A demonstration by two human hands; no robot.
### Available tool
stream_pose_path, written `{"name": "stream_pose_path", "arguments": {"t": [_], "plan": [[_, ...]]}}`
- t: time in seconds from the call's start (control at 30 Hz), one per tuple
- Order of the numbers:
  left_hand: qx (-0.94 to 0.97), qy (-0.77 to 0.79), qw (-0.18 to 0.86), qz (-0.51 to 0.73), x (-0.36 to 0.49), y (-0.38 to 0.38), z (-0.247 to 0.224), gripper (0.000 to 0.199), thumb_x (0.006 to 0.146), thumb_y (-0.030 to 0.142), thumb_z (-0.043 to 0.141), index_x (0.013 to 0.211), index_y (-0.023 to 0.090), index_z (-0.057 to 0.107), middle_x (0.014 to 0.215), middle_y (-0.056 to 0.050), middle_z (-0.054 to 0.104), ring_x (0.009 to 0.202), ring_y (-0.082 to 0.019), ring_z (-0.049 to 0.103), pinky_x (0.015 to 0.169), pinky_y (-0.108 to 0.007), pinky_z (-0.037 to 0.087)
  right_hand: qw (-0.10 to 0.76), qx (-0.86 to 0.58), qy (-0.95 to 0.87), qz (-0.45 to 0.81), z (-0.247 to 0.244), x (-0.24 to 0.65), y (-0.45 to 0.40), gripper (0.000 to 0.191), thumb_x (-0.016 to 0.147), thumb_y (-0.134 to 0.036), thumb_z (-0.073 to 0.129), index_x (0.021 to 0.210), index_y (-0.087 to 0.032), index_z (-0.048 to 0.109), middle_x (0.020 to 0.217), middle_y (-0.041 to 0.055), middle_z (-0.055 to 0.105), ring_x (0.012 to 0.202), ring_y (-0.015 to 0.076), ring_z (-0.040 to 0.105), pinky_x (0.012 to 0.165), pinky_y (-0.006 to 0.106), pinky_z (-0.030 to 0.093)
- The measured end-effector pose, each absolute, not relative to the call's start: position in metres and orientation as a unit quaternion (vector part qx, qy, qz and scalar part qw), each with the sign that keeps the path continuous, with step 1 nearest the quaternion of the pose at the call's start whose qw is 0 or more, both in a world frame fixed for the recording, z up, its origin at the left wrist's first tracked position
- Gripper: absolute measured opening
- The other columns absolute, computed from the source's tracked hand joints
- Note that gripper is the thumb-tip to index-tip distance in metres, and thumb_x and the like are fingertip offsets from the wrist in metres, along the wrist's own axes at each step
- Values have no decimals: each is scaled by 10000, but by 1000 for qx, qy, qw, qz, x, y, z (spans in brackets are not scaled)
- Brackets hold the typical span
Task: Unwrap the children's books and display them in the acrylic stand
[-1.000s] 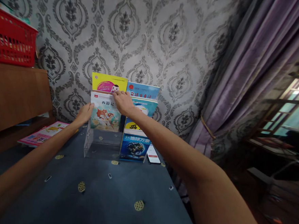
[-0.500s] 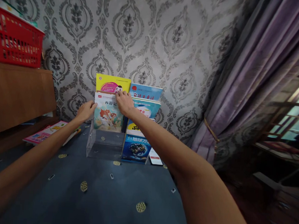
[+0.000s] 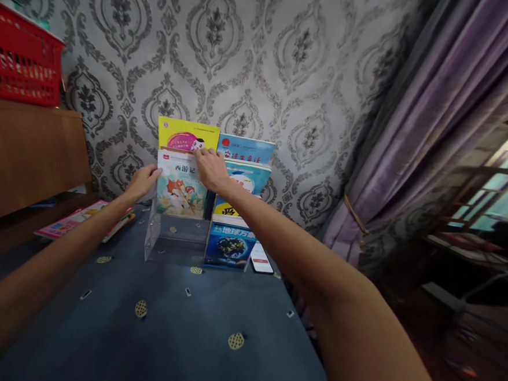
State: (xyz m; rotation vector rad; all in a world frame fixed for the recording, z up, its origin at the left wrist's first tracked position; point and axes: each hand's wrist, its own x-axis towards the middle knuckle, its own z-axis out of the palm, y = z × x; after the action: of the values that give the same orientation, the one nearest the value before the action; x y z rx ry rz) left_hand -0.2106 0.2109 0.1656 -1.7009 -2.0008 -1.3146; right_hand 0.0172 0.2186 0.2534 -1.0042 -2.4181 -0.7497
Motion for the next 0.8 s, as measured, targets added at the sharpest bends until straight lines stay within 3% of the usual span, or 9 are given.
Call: {"name": "stream_pose_path", "arguments": {"t": [0.4,0.6,0.8], "plan": [[-580,-671,87,-453,-211,209,161,394,955,420,345,919,177,654,937,-112,718,926,-265,627,823,-329,458,209,-387,-862,-253,262,16,219,395,966,-177,396,1338,-128,519,1266,203,610,1140,356,550,894,467,423],[-582,-658,65,-472,-210,213,158,414,961,426,305,944,187,642,1002,-125,718,966,-277,635,848,-350,465,207,-383,-858,-272,258,16,216,388,969,-151,366,1315,-150,542,1262,195,599,1137,333,556,903,449,405],[-585,-654,47,-478,-211,209,158,430,944,449,309,879,180,639,920,-99,722,895,-260,634,810,-342,477,211,-382,-861,-262,256,20,211,395,967,-153,361,1319,-141,540,1271,200,590,1146,343,530,901,475,400]]}}
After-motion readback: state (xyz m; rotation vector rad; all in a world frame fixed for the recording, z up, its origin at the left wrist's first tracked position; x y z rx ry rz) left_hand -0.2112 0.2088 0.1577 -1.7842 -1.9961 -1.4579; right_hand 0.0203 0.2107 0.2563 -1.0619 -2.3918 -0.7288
